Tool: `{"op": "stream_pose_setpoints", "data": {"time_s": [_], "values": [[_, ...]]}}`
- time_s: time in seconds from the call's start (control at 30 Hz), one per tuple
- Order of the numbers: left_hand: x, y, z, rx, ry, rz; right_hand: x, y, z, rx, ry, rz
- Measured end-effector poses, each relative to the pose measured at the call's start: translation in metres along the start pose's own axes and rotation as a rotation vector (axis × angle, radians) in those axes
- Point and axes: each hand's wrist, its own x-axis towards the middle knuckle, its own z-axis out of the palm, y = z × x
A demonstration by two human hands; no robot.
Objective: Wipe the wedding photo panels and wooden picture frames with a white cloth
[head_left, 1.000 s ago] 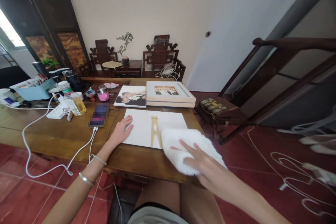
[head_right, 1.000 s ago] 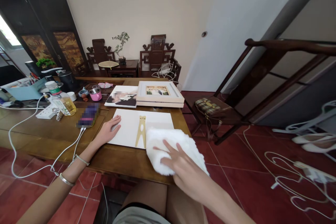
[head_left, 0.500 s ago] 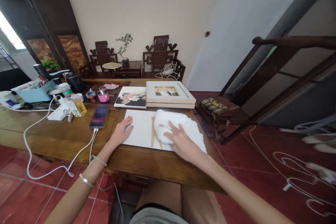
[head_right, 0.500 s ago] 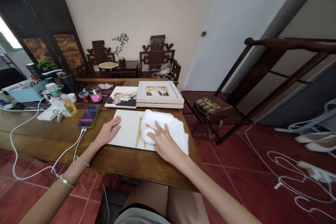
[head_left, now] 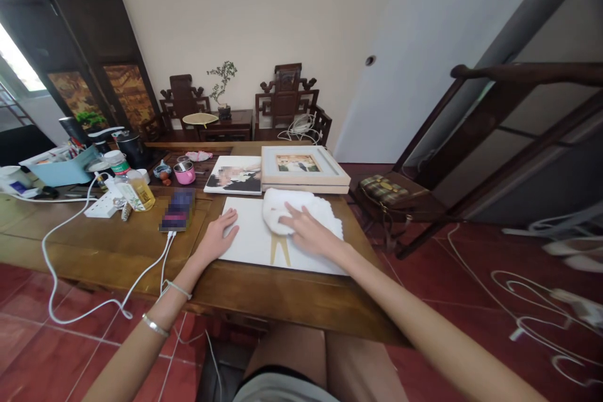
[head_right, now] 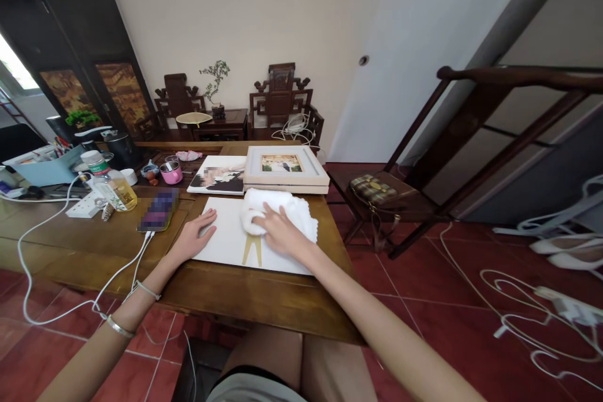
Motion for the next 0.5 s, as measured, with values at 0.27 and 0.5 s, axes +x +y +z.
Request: {"op": "stream_pose_setpoints", "data": {"time_s": [0.27, 0.5], "values": [[0.0, 0.0, 0.0, -0.018, 0.005, 0.0, -0.004, -0.021, -0.002, -0.006, -0.022, 0.036], [0.0, -0.001, 0.0, -0.023, -0.002, 0.003, -0.085, -0.089, 0.01, 0.003, -0.071, -0.185]]}}
